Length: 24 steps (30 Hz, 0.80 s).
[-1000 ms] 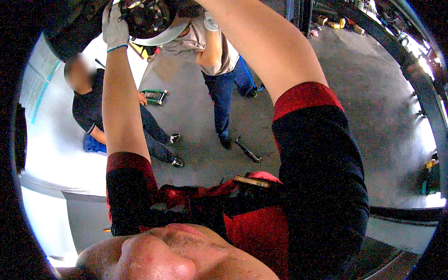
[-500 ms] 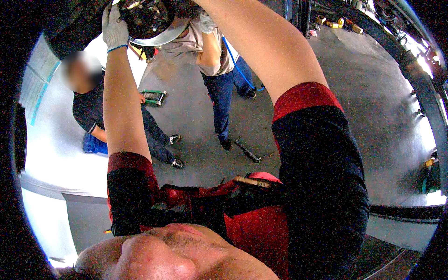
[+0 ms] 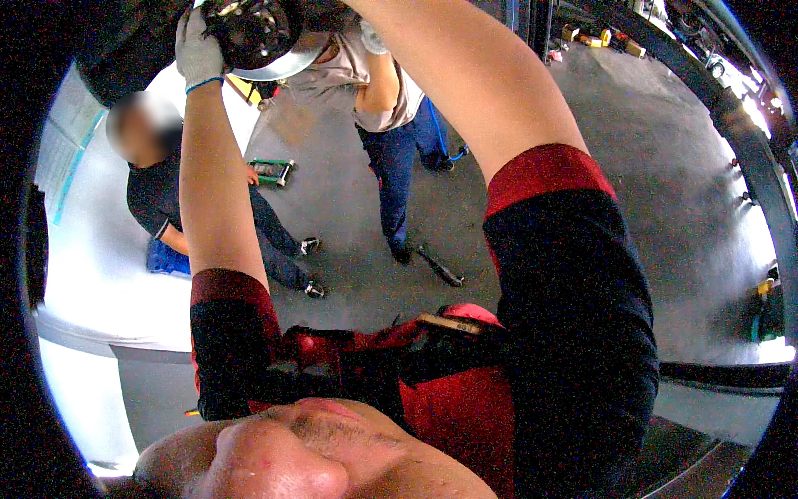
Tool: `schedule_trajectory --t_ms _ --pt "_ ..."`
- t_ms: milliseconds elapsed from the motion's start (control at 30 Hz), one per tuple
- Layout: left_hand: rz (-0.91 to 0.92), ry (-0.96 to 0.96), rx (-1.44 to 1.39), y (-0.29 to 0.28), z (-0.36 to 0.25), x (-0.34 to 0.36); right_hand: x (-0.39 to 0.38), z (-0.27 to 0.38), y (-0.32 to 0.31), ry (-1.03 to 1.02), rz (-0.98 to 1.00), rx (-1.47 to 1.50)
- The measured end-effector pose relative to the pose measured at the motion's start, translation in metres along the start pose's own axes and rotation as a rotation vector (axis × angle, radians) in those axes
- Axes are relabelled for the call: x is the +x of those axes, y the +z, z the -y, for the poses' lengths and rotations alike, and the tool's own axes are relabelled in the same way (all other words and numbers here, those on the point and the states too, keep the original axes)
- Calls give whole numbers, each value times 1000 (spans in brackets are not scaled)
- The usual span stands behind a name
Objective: The person works on the underside of a vehicle on a lift, handling a suspension control arm and then working on the brake rotor assembly with assistance from another person.
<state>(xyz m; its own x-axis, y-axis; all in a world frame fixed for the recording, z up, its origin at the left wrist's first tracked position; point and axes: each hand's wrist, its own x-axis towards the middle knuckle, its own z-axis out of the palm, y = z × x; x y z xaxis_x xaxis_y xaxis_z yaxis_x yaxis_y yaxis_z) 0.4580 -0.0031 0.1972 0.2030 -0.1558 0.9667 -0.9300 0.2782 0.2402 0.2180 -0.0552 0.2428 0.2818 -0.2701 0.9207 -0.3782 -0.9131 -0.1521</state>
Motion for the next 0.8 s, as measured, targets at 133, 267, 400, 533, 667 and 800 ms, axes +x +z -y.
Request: schedule_trajectory --t_ms 133,267,400,533,667,800 --pt "-6 214 190 -5 17 8 3 4 2 -67 -20 -8" --pt "0 232 373 4 19 0 0 -2 1 -46 -36 -2" --pt "-26 -50 -55 10 -15 -9 -6 -10 -6 102 50 50" --pt "-17 -99 -103 26 -34 -13 -3 -39 -7 -36 -15 6" --pt "9 239 404 14 -2 -3 -2 -23 -4 22 -26 4" --pt "8 253 425 13 12 0 1 -16 -6 37 -17 31"
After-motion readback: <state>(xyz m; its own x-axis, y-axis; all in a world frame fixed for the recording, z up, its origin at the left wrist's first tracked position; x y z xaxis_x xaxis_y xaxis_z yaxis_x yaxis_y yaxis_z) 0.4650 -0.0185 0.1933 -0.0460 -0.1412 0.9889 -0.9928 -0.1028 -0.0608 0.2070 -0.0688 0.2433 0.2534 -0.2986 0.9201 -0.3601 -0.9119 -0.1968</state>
